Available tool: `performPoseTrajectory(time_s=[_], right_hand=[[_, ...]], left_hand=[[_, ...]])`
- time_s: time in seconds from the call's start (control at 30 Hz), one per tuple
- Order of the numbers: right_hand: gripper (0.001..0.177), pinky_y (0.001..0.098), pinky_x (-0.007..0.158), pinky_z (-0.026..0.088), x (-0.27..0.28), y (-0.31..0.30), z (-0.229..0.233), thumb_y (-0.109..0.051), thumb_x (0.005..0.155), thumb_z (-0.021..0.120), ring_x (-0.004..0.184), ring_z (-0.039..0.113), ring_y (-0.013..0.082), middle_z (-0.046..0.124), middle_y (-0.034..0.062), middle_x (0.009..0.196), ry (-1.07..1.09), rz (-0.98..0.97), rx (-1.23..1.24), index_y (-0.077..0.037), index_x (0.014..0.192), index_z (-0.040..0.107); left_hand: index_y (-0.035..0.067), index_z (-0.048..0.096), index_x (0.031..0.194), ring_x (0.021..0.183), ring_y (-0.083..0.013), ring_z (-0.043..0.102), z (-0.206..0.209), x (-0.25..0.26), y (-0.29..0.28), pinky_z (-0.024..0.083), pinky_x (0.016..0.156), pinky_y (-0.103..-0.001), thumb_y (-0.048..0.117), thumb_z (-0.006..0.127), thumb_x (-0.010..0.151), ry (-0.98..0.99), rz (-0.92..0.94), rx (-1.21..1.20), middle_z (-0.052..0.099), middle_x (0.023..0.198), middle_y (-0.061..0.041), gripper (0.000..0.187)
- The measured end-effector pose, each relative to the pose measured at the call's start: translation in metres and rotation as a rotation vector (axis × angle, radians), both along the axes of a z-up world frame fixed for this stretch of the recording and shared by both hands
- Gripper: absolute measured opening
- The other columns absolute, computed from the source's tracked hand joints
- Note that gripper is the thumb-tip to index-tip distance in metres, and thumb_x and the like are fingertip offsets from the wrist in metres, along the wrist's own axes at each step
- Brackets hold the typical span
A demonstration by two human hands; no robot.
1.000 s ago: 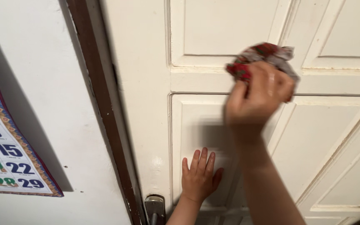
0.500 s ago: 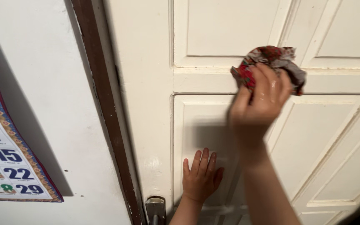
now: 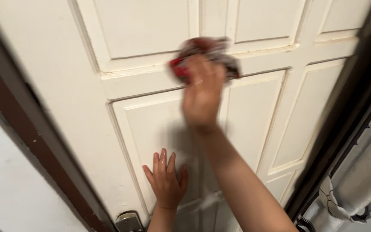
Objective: The person wipes the surface and panels of a white wooden door using a red patterned cloth, cleaning both the main flat areas and the recessed edges.
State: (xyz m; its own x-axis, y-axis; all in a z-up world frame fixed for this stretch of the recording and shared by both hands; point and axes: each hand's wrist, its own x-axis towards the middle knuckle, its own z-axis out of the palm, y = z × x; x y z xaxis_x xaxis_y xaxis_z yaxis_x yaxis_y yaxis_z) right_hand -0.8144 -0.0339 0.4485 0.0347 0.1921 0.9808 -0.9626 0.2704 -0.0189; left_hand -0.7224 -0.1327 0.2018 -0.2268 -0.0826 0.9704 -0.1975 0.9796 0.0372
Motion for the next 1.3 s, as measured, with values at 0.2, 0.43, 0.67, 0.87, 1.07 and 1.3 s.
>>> performPoseTrajectory(time_s=[0.2, 0.43, 0.67, 0.87, 1.07, 1.3], right_hand=[[0.044, 0.0544, 0.116, 0.039, -0.046, 0.043, 0.007, 0.007, 0.090, 0.058, 0.130, 0.049, 0.0432, 0.056, 0.0197, 0.138, -0.098, -0.002, -0.029, 0.003, 0.134, 0.056], [0.037, 0.0539, 0.102, 0.047, -0.126, 0.113, 0.011, 0.006, 0.081, 0.058, 0.110, 0.058, 0.0414, 0.063, 0.0200, 0.118, 0.208, -0.016, 0.169, 0.003, 0.117, 0.062], [0.017, 0.0463, 0.096, 0.047, -0.150, 0.130, 0.009, 0.006, 0.097, 0.058, 0.105, 0.056, 0.0358, 0.066, 0.0149, 0.109, -0.063, -0.150, -0.124, -0.001, 0.111, 0.065], [0.029, 0.0482, 0.101, 0.050, -0.096, 0.078, 0.004, -0.001, 0.088, 0.065, 0.111, 0.058, 0.0376, 0.064, 0.0156, 0.120, 0.034, 0.141, 0.075, 0.001, 0.117, 0.066], [0.019, 0.0487, 0.089, 0.045, -0.179, 0.162, 0.011, 0.010, 0.092, 0.061, 0.095, 0.060, 0.0343, 0.068, 0.0166, 0.108, 0.202, -0.011, 0.086, 0.003, 0.109, 0.065], [0.023, 0.0475, 0.092, 0.053, -0.111, 0.094, 0.008, 0.001, 0.093, 0.063, 0.105, 0.062, 0.0337, 0.065, 0.0152, 0.115, 0.043, 0.160, -0.031, 0.003, 0.115, 0.066]], left_hand=[[0.009, 0.053, 0.136, 0.145, -0.0363, 0.044, 0.031, -0.034, 0.056, 0.012, 0.121, -0.071, 0.023, 0.070, 0.092, 0.060, -0.177, 0.002, 0.048, 0.151, -0.016, 0.050], [0.003, 0.051, 0.138, 0.145, -0.0425, 0.040, 0.041, -0.113, 0.095, 0.011, 0.122, -0.070, 0.028, 0.069, 0.094, 0.120, -0.095, 0.019, 0.047, 0.150, -0.022, 0.053], [0.001, 0.049, 0.141, 0.148, -0.0440, 0.036, 0.032, -0.122, 0.097, 0.007, 0.125, -0.065, 0.030, 0.067, 0.097, 0.150, 0.006, 0.010, 0.045, 0.152, -0.025, 0.056], [0.001, 0.047, 0.141, 0.151, -0.0418, 0.033, 0.038, -0.125, 0.109, 0.000, 0.126, -0.062, 0.029, 0.066, 0.095, 0.198, 0.044, 0.080, 0.041, 0.154, -0.025, 0.057], [0.001, 0.044, 0.144, 0.154, -0.0401, 0.026, 0.033, -0.138, 0.109, 0.000, 0.127, -0.061, 0.030, 0.064, 0.097, 0.216, 0.125, 0.060, 0.037, 0.158, -0.025, 0.058], [0.000, 0.046, 0.142, 0.154, -0.0408, 0.027, 0.032, -0.143, 0.111, 0.002, 0.128, -0.061, 0.031, 0.064, 0.097, 0.248, 0.146, 0.058, 0.042, 0.155, -0.026, 0.057]])
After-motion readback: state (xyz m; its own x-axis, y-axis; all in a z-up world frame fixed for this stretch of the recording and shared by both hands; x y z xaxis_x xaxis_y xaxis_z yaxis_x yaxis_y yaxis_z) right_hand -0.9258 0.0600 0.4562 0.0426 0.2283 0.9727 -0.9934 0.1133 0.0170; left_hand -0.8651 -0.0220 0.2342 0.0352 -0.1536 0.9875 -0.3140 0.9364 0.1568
